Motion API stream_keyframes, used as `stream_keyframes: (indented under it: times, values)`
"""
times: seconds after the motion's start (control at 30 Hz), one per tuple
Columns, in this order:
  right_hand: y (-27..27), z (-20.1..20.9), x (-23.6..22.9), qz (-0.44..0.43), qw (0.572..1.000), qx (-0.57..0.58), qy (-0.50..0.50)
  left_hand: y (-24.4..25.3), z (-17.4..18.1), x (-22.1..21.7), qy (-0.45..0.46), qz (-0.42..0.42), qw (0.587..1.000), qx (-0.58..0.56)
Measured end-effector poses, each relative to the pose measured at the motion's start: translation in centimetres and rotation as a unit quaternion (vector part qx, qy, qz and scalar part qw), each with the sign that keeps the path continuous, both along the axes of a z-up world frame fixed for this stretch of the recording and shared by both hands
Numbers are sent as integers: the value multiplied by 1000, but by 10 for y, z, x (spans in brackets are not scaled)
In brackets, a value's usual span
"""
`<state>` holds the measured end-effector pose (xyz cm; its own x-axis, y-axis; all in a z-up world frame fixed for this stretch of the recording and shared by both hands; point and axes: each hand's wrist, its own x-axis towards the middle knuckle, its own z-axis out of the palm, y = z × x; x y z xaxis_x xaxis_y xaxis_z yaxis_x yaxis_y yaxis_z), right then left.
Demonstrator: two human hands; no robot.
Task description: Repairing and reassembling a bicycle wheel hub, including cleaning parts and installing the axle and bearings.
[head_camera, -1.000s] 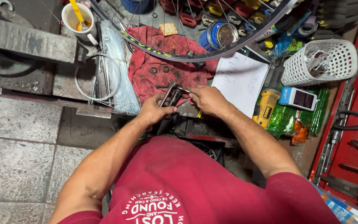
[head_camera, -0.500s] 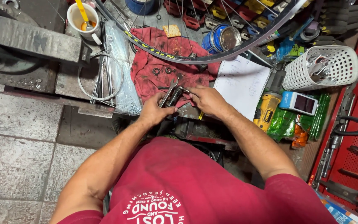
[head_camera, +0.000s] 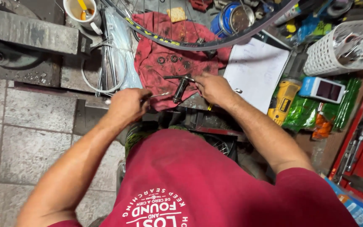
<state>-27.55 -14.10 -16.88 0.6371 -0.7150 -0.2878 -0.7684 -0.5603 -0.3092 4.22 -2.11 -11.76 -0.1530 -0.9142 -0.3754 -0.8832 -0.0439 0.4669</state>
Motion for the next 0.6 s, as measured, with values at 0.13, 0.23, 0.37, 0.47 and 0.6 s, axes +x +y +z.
stream_keyframes:
  times: [0.13,0.23,0.37,0.47,0.6]
  values:
    - [-3,-11,-1,2,1000,-10,13,20,-31,-3,-119,-73,989,-54]
    - [-2,-19,-3,6,999,-23,35,31,-73,-23,-207,-106,953,-192]
    - [-3,-28,-3,7,998,-34,44,27,-70,-42,-187,-99,932,-296]
    - [-4,-34,-5,11,998,-45,47,24,-71,-49,-179,-99,926,-318]
    - [-1,-33,-5,11,998,-52,38,19,-76,-51,-173,-105,925,-322]
